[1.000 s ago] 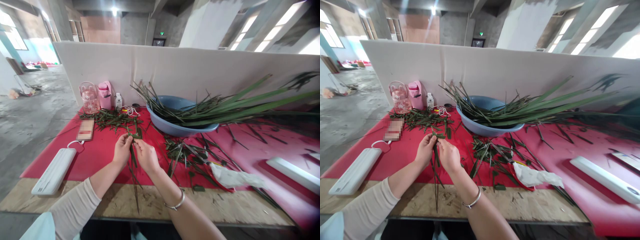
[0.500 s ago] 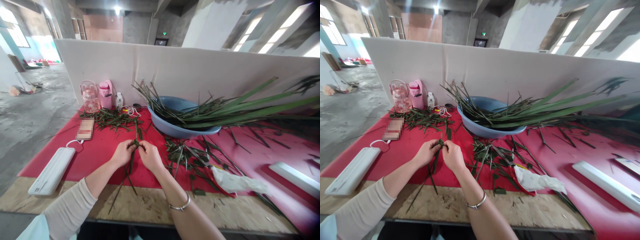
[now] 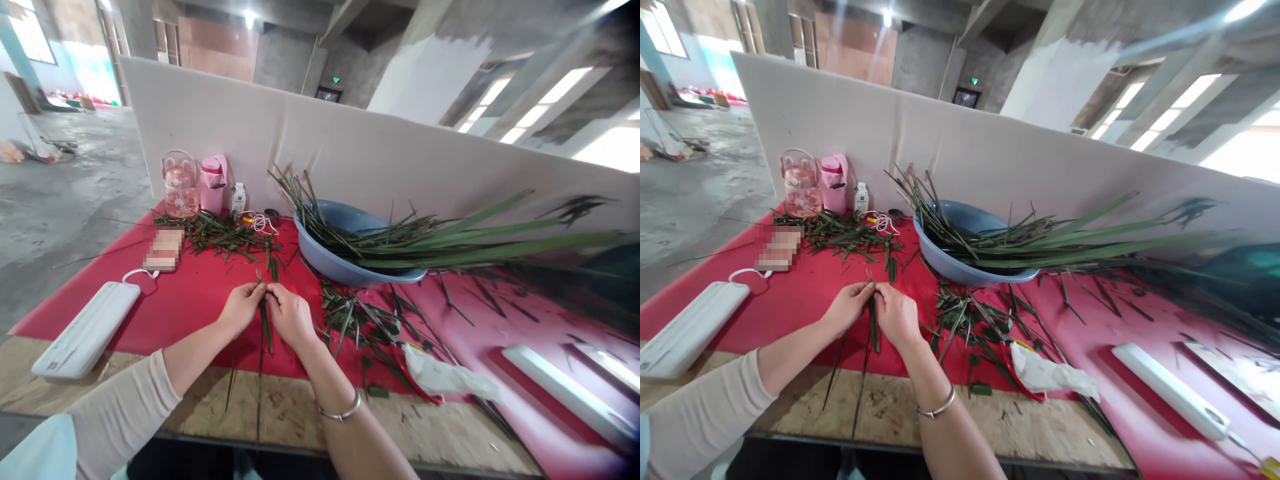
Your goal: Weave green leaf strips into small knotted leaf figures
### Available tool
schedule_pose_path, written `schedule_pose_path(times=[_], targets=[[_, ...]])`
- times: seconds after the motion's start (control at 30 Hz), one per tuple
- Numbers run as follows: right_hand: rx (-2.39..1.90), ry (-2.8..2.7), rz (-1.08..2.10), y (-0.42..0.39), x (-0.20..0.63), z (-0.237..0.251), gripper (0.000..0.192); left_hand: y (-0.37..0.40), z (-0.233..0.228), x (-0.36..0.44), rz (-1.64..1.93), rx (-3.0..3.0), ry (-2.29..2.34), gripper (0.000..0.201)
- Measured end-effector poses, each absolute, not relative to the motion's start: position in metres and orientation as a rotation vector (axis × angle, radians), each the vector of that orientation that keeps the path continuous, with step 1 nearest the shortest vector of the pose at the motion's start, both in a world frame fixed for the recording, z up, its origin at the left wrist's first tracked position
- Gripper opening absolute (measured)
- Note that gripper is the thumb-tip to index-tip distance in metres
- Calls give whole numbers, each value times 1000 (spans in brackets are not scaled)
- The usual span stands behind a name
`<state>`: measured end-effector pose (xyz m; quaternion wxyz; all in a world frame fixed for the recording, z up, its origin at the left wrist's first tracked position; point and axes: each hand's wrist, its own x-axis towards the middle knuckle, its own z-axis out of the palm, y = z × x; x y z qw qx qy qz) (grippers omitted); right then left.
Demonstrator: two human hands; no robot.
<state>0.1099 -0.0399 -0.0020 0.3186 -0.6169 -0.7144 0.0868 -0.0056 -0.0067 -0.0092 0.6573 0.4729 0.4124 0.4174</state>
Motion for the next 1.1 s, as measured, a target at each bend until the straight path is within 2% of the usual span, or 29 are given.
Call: schedule_pose_path(times=[0.17, 0.27, 0.43, 0.53, 0.63, 0.77, 0.97, 1.1], targets=[[-1466, -1617, 640, -33, 121, -1, 17, -2, -11, -7, 872, 967, 847, 25], [-1373, -1513, 800, -30, 127, 0, 16, -1, -10, -10, 864, 1133, 800, 28], [-1408, -1490, 737, -31, 127, -3, 16, -2, -11, -14, 1102, 1633, 825, 28], [-1443, -1518, 616, -34, 124, -2, 16, -2, -15, -13, 1143, 1722, 868, 29], [-1409, -1533, 615, -37, 123, 4, 14, 1, -17, -13, 1058, 1586, 801, 34], [-1303, -1487, 834, -37, 126, 9, 13, 5, -14, -16, 822, 1381, 655, 49], [-1309, -1467, 920, -35, 130, 4, 16, 1, -9, -13, 991, 1402, 714, 23], [-1360, -1490, 814, -33, 125, 1, 18, 3, -12, -9, 1131, 1389, 777, 20]])
